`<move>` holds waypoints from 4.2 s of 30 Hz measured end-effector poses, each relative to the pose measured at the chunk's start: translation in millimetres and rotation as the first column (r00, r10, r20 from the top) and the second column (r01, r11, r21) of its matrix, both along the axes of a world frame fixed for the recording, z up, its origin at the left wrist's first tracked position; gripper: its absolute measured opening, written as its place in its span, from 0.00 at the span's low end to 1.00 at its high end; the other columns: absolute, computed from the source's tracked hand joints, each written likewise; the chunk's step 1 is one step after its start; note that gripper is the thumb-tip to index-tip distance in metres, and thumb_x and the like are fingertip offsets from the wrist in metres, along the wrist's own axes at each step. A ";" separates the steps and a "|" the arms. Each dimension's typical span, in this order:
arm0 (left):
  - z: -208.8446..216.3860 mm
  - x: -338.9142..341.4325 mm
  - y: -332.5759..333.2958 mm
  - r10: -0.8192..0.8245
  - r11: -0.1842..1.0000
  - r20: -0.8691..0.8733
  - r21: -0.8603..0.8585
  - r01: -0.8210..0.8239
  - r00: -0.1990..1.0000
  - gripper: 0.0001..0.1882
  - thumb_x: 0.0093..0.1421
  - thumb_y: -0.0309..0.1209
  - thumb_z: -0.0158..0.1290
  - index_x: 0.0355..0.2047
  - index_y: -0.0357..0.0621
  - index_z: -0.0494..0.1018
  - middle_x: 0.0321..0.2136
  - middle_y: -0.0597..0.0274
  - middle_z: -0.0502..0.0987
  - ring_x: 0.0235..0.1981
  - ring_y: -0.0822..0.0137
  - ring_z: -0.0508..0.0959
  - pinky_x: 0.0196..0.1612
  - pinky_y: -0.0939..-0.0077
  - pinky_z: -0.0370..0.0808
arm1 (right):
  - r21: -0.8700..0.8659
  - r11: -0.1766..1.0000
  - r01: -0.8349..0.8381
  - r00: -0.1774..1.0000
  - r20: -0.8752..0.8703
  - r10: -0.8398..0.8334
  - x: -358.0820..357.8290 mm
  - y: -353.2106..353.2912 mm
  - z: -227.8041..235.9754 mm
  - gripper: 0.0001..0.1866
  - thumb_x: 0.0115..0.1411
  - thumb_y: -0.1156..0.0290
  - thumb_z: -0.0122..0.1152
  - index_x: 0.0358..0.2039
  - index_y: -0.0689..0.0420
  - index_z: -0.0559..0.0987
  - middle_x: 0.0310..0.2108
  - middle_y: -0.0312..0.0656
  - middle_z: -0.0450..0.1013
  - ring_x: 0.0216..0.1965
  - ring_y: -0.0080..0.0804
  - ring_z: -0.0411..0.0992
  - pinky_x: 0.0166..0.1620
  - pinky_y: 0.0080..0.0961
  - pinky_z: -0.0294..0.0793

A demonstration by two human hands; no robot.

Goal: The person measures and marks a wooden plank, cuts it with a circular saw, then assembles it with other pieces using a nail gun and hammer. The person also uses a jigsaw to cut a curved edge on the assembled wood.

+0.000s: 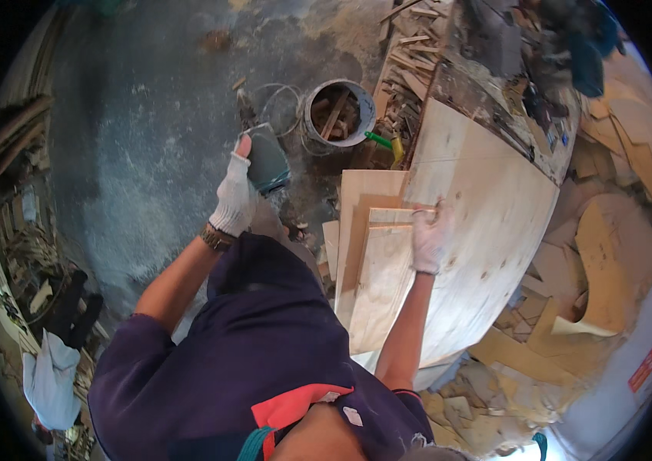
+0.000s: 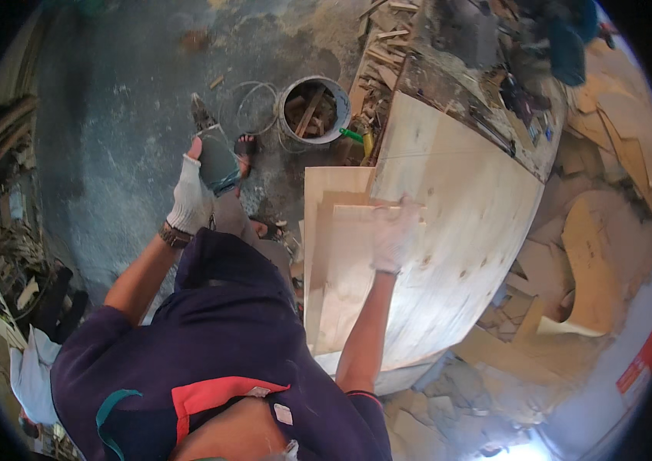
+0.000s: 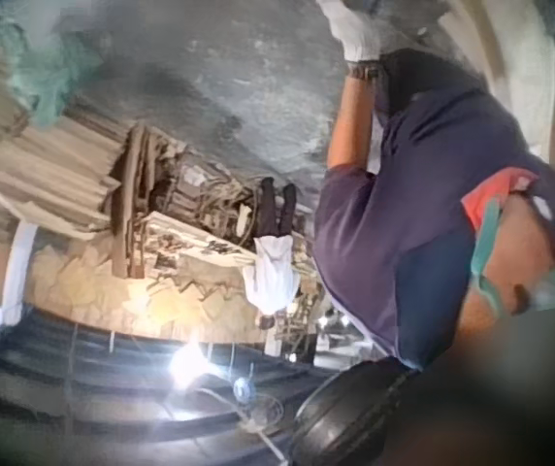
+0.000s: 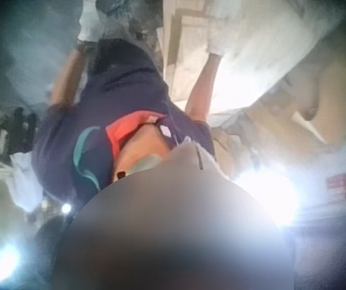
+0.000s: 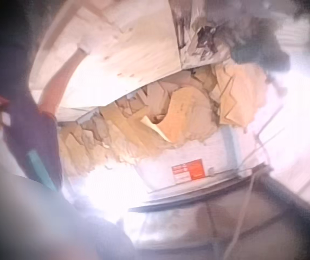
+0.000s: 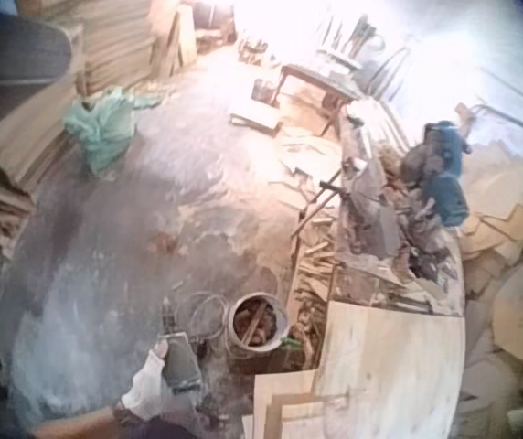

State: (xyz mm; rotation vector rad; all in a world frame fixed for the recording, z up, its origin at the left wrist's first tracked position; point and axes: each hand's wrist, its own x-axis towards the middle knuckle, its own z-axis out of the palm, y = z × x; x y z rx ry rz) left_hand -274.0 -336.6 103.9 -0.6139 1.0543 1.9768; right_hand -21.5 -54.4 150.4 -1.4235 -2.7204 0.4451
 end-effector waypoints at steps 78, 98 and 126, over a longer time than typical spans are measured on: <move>-202.4 -101.9 -259.7 -0.874 -0.094 0.261 -0.918 0.385 0.410 0.32 0.70 0.44 0.46 0.65 0.31 0.61 0.62 0.32 0.70 0.63 0.39 0.71 0.65 0.57 0.65 | 0.222 0.577 0.786 0.617 -0.212 -0.758 -123.2 393.9 -137.6 0.35 0.58 0.48 0.62 0.55 0.64 0.69 0.44 0.61 0.80 0.44 0.51 0.82 0.46 0.50 0.80; -63.2 98.4 24.5 -0.798 0.603 -0.289 -0.408 0.686 0.529 0.10 0.70 0.37 0.54 0.45 0.45 0.73 0.34 0.65 0.77 0.36 0.71 0.77 0.39 0.73 0.76 | -0.807 0.457 0.374 0.023 -0.485 -0.874 205.3 -157.6 30.5 0.11 0.71 0.60 0.57 0.36 0.54 0.71 0.17 0.26 0.59 0.14 0.17 0.57 0.18 0.19 0.57; -33.3 202.9 141.7 -0.942 0.311 0.068 -0.192 0.931 0.329 0.31 0.64 0.49 0.63 0.62 0.53 0.68 0.60 0.60 0.71 0.62 0.55 0.69 0.63 0.48 0.71 | -0.305 0.201 0.931 0.033 -0.477 -0.878 200.1 -341.7 24.4 0.23 0.68 0.76 0.53 0.64 0.58 0.72 0.46 0.60 0.78 0.43 0.61 0.78 0.42 0.43 0.78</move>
